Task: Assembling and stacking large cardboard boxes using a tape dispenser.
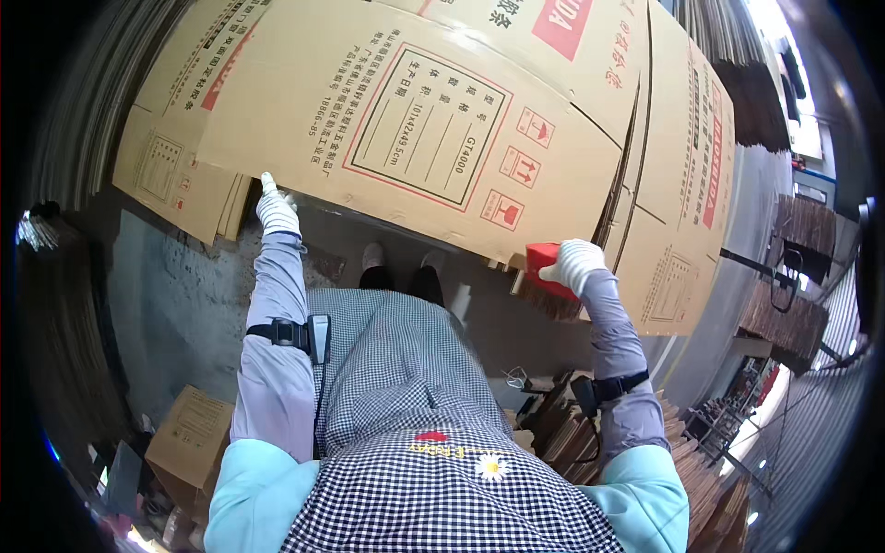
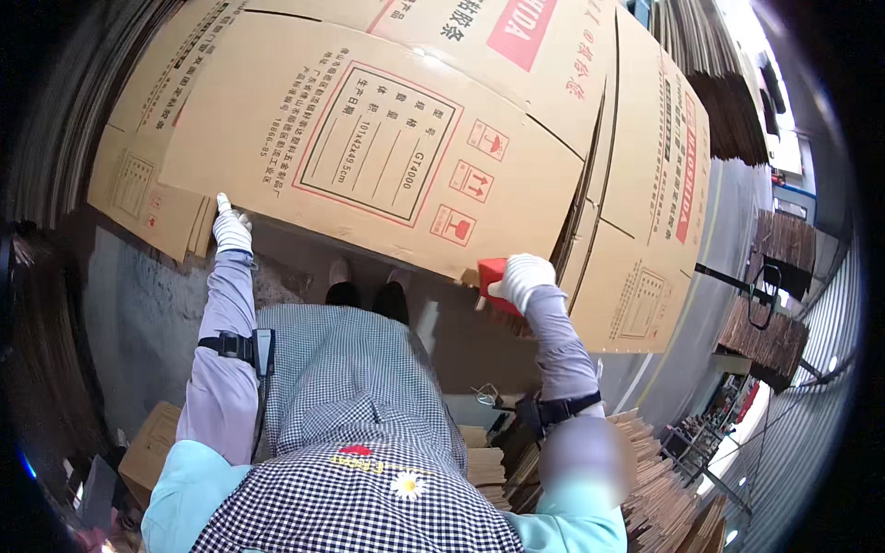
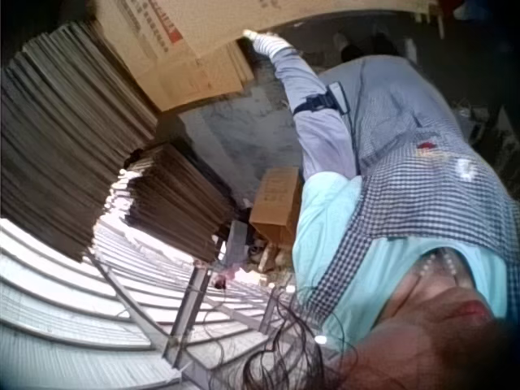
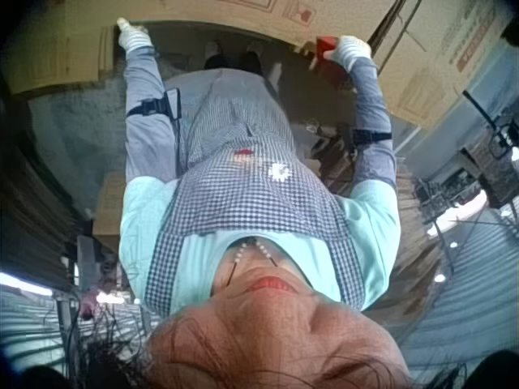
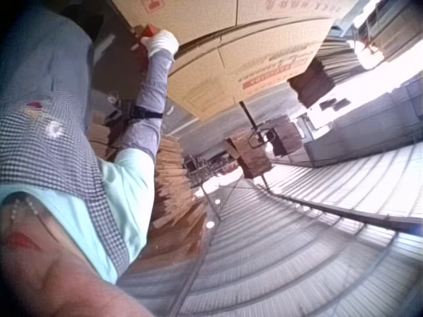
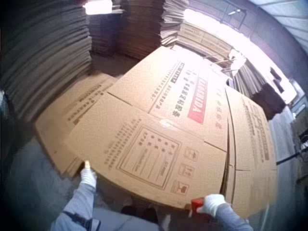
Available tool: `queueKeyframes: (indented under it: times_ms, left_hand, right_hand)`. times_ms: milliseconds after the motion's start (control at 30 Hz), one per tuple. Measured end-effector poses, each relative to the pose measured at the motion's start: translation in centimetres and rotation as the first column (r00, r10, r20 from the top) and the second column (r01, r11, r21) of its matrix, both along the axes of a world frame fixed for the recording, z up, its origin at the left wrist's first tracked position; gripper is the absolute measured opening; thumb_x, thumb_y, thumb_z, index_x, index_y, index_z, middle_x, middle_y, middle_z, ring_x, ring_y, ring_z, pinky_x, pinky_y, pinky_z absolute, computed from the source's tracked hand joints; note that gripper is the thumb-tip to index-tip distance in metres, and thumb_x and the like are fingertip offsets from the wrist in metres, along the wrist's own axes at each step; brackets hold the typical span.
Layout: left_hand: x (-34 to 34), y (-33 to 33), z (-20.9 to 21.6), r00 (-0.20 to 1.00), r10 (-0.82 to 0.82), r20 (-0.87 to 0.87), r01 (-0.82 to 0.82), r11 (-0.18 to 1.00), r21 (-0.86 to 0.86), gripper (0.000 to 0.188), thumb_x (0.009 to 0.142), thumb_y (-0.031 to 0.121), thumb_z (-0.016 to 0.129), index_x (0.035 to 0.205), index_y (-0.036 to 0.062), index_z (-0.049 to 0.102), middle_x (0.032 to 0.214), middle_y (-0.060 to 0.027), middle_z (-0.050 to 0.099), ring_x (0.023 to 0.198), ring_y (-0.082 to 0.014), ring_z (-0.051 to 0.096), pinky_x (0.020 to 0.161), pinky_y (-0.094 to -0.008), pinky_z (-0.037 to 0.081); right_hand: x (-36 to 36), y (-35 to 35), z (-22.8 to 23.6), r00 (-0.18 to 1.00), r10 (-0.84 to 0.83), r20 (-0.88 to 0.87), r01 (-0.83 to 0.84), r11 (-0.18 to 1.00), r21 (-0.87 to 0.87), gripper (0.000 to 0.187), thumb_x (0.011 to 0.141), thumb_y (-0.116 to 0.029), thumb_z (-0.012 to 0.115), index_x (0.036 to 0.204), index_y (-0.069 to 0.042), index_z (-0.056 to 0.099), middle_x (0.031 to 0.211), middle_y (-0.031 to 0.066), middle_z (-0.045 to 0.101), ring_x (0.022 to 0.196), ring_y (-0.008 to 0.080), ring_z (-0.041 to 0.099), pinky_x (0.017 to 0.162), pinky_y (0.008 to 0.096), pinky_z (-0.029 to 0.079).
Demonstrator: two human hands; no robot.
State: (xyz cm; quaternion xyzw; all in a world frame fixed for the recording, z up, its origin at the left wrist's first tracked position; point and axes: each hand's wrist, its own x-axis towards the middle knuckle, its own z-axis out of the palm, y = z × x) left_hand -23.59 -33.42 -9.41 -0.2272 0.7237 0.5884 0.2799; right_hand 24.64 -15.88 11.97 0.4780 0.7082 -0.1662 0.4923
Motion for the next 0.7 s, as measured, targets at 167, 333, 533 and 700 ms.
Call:
queueKeyframes:
  times_ms: [167, 333, 533, 700]
  left_hand:
    - [11.9, 4.6, 10.5, 0.555, -0.457, -0.695, 0.112, 0.869, -0.482, 0.048, 0.088, 0.022, 0.053, 0.128, -0.0033, 0.045, 0.128, -0.026, 0.05, 0.123, -0.0412, 0.044, 0.105, -0.05, 0.034]
    - [24.0, 6.3, 3.2, 0.237, -0.856, -0.459, 0.381, 0.517, -0.767, 0.082, 0.086, 0.038, 0.061, 0.148, -0.0023, 0.023, 0.155, -0.0264, 0.015, 0.145, -0.04, 0.012, 0.117, -0.0525, 0.008]
    - [9.7, 7.9, 4.7, 0.673, -0.406, -0.618, 0.03, 0.85, -0.526, 0.091, 0.086, 0.029, 0.066, 0.147, -0.0092, 0.011, 0.154, -0.0301, 0.011, 0.145, -0.0394, 0.013, 0.118, -0.039, 0.02]
    - [15.6, 5.3, 2.6, 0.98, 0.181, -0.076, -0.098, 0.785, 0.612, 0.048, 0.088, 0.025, 0.068, 0.127, 0.0015, 0.053, 0.124, -0.0097, 0.057, 0.11, -0.0224, 0.056, 0.09, -0.0377, 0.051]
  right_hand:
    - [4.7, 1.4, -1.8, 0.955, -0.024, -0.294, 0.197, 0.794, 0.575, 0.06, 0.072, -0.054, 0.073, 0.103, -0.003, 0.063, 0.09, 0.023, 0.067, 0.086, 0.0396, 0.064, 0.081, 0.0453, 0.051]
    - [9.8, -0.8, -12.3, 0.811, 0.031, -0.585, 0.374, 0.741, 0.558, 0.06, 0.067, -0.045, 0.08, 0.108, -0.006, 0.06, 0.093, 0.0204, 0.065, 0.09, 0.0362, 0.061, 0.081, 0.0442, 0.049]
    - [7.6, -1.2, -11.2, 0.763, -0.015, -0.646, 0.382, 0.817, 0.433, 0.082, 0.061, -0.031, 0.083, 0.131, -0.006, 0.048, 0.114, 0.0174, 0.062, 0.106, 0.0371, 0.057, 0.1, 0.0429, 0.04]
    - [3.7, -1.7, -10.0, 0.785, -0.054, -0.618, 0.355, 0.856, 0.376, 0.079, 0.065, -0.038, 0.08, 0.125, 0.004, 0.049, 0.113, 0.0237, 0.061, 0.109, 0.0388, 0.056, 0.101, 0.0436, 0.039]
